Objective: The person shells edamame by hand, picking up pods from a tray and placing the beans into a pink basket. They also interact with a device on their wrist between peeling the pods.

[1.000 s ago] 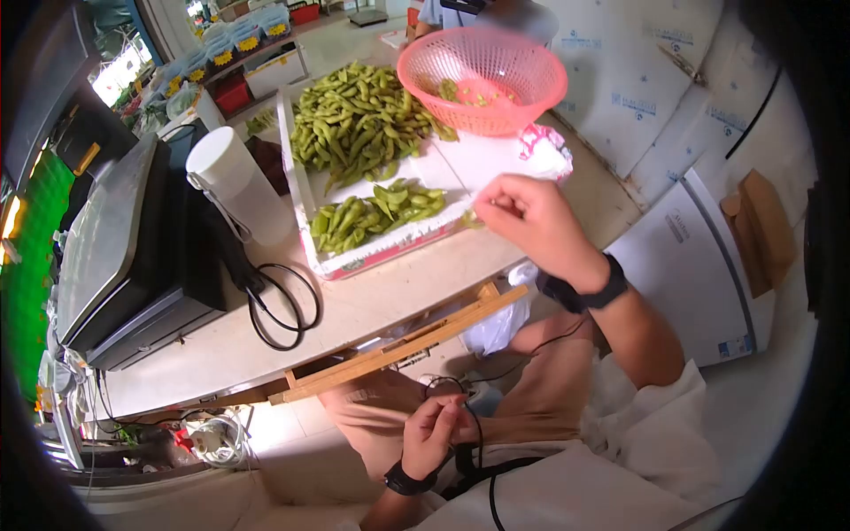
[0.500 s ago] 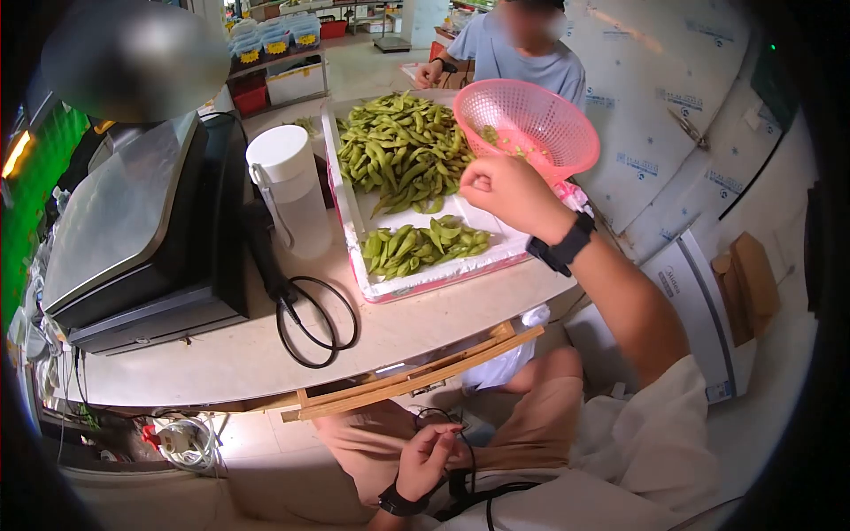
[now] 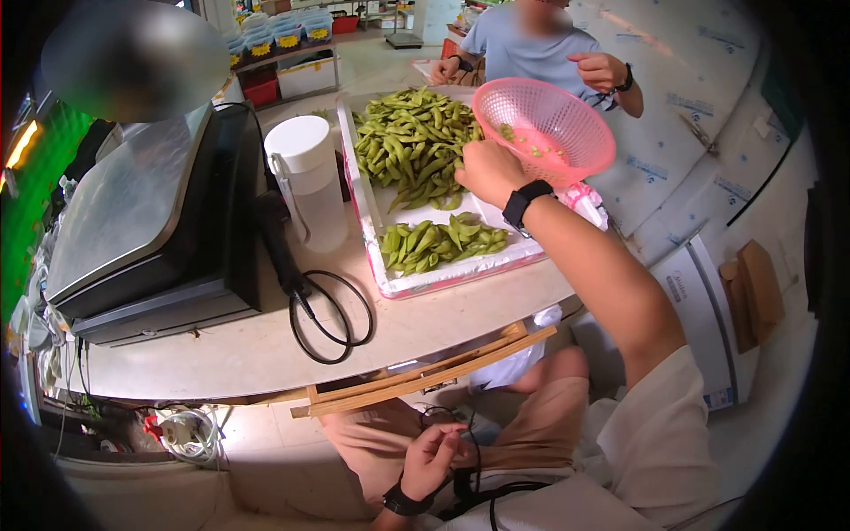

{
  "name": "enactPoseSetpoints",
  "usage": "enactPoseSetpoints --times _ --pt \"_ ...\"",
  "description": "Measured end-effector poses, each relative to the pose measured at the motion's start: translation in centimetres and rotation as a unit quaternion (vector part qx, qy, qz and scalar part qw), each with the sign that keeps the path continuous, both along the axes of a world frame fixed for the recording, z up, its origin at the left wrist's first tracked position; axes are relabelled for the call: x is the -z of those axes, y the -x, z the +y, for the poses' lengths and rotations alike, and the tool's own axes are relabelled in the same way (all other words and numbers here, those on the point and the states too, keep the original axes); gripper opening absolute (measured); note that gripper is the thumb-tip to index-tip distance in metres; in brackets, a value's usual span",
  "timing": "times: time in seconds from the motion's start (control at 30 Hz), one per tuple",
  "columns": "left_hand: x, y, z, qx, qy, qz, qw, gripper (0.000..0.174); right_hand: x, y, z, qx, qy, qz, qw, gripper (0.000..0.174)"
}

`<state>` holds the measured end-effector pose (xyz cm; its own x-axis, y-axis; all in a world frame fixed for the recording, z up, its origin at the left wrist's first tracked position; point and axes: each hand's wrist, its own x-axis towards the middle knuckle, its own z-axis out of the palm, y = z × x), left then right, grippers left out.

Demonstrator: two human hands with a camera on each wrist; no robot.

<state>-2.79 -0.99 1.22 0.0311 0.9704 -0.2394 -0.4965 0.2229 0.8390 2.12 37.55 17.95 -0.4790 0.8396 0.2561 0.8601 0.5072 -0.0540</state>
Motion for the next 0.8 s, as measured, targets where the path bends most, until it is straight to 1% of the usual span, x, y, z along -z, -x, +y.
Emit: enactPoseSetpoints --times 0.1,0.13,0.17,0.23,0.27,0.3,0.37,0.43,0.47,0.5,0.53,0.57,0.6,0.63,0.7,0.73,0.77,0.8 --pt "-0.4 0.4 0.1 0.003 -0.007 0.016 1.000 0.023 -1.7 -0.6 -1.4 -0.018 0.007 -0.028 0.999 0.020" --pt "-0.5 0.4 0.1 0.003 -0.005 0.017 1.000 0.023 -2.1 -1.3 -1.7 -0.042 0.011 -0.035 0.998 0.022" --pt "-0.7 0.4 0.2 0.004 -0.003 0.028 1.000 0.023 -2.4 -2.0 -2.0 -0.042 0.012 -0.035 0.998 0.022" --pt "-0.9 0.3 0.3 0.008 0.000 0.040 0.999 0.023 -3.0 -3.6 -3.0 -0.078 0.027 -0.011 0.997 0.024" --pt "-1.1 0.0 0.5 -0.009 -0.011 0.041 0.999 0.022 -3.6 -4.6 -3.8 -0.097 0.054 0.003 0.994 0.024" --pt "-1.1 -0.3 0.6 -0.026 -0.023 0.042 0.999 0.022 -4.0 -5.4 -4.7 -0.095 0.055 0.003 0.994 0.024" --pt "-1.0 -0.3 0.5 -0.006 -0.014 0.039 0.999 0.022 -4.6 -7.1 -7.2 -0.116 0.059 0.093 0.987 0.022" --pt "-1.1 -0.4 0.5 0.014 -0.004 0.038 0.999 0.023 -5.5 -8.4 -10.5 -0.107 0.106 0.160 0.975 0.020" --pt "-1.4 -0.4 0.5 0.020 0.005 0.043 0.999 0.023 -6.2 -8.9 -12.4 -0.089 0.137 0.148 0.975 0.017" --pt "-1.7 -0.6 0.7 0.025 0.014 0.049 0.998 0.023 -5.3 -9.9 -13.6 -0.112 0.135 0.173 0.969 0.015" --pt "-2.0 -0.9 0.7 0.027 0.016 0.052 0.998 0.023 -4.4 -10.8 -15.3 -0.143 0.129 0.224 0.955 0.014" --pt "-2.4 -1.3 0.8 0.007 -0.006 0.049 0.999 0.023 -4.0 -11.6 -17.2 -0.147 0.165 0.229 0.948 0.013" --pt "-2.7 -2.0 1.0 -0.013 -0.027 0.050 0.998 0.024 -2.3 -13.1 -20.8 -0.178 0.256 0.274 0.910 0.014" --pt "-2.9 -2.3 1.2 -0.010 -0.025 0.054 0.998 0.024 -0.6 -14.0 -22.2 -0.210 0.273 0.254 0.904 0.015" --pt "-3.1 -2.9 1.5 -0.039 -0.109 0.023 0.993 0.026 3.2 -14.9 -25.3 -0.215 0.322 0.299 0.872 0.017" --pt "-2.6 -3.2 1.5 -0.037 -0.120 0.012 0.992 0.027 4.9 -15.2 -26.6 -0.211 0.338 0.320 0.860 0.017" --pt "-2.0 -3.4 1.4 -0.037 -0.128 0.001 0.991 0.028 5.6 -15.3 -27.7 -0.201 0.341 0.331 0.857 0.018" --pt "-2.4 -3.7 1.9 -0.029 -0.135 0.024 0.990 0.028 7.0 -15.6 -28.6 -0.186 0.337 0.347 0.855 0.018"
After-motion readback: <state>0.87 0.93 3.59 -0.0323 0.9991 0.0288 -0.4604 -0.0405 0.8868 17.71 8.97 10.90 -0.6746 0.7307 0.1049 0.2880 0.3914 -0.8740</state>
